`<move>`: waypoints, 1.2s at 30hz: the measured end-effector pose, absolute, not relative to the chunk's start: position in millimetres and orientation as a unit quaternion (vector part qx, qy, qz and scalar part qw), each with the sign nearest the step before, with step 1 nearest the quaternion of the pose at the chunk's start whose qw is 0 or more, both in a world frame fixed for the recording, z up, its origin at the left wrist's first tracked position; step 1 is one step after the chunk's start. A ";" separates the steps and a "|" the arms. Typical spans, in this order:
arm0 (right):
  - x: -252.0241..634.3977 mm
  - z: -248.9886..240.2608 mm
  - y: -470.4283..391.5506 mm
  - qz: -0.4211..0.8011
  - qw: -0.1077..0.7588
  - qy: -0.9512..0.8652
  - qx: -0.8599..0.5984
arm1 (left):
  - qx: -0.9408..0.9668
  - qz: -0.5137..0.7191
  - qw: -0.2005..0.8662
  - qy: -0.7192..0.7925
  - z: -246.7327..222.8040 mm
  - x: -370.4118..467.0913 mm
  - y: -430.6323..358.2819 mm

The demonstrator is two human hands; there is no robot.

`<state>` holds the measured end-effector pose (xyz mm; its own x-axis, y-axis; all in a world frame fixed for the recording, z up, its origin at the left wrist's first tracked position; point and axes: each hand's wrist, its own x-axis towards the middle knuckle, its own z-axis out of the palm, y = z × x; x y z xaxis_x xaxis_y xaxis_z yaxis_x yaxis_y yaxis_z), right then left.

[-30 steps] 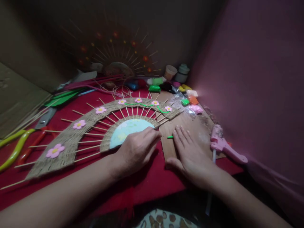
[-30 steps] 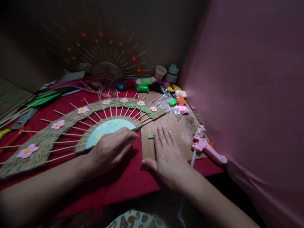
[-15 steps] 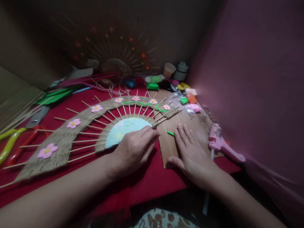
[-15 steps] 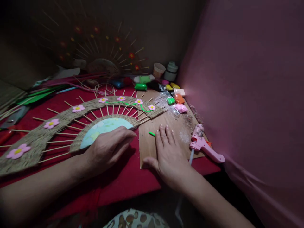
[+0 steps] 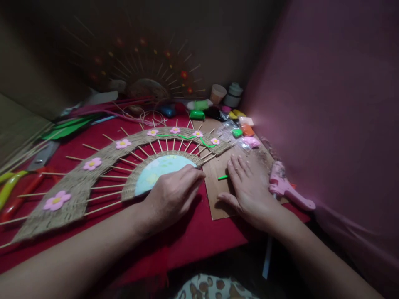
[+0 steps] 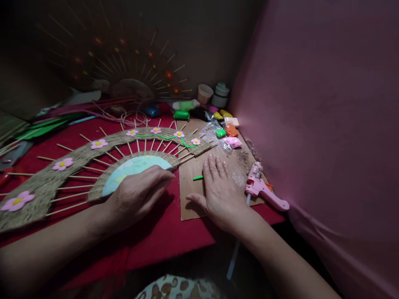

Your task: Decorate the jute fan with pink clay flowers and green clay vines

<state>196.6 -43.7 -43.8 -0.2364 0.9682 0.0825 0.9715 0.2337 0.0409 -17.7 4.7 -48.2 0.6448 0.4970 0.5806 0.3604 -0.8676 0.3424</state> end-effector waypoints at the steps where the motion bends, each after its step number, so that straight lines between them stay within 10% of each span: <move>1: 193.1 -41.7 -40.7 -0.041 0.024 -0.788 -0.613 | 0.901 0.350 0.094 0.238 -48.1 -17.6 4.6; 36: 186.5 -36.1 -34.5 0.031 -0.017 -0.805 -0.592 | 0.906 0.344 0.098 0.228 -47.8 -18.0 4.1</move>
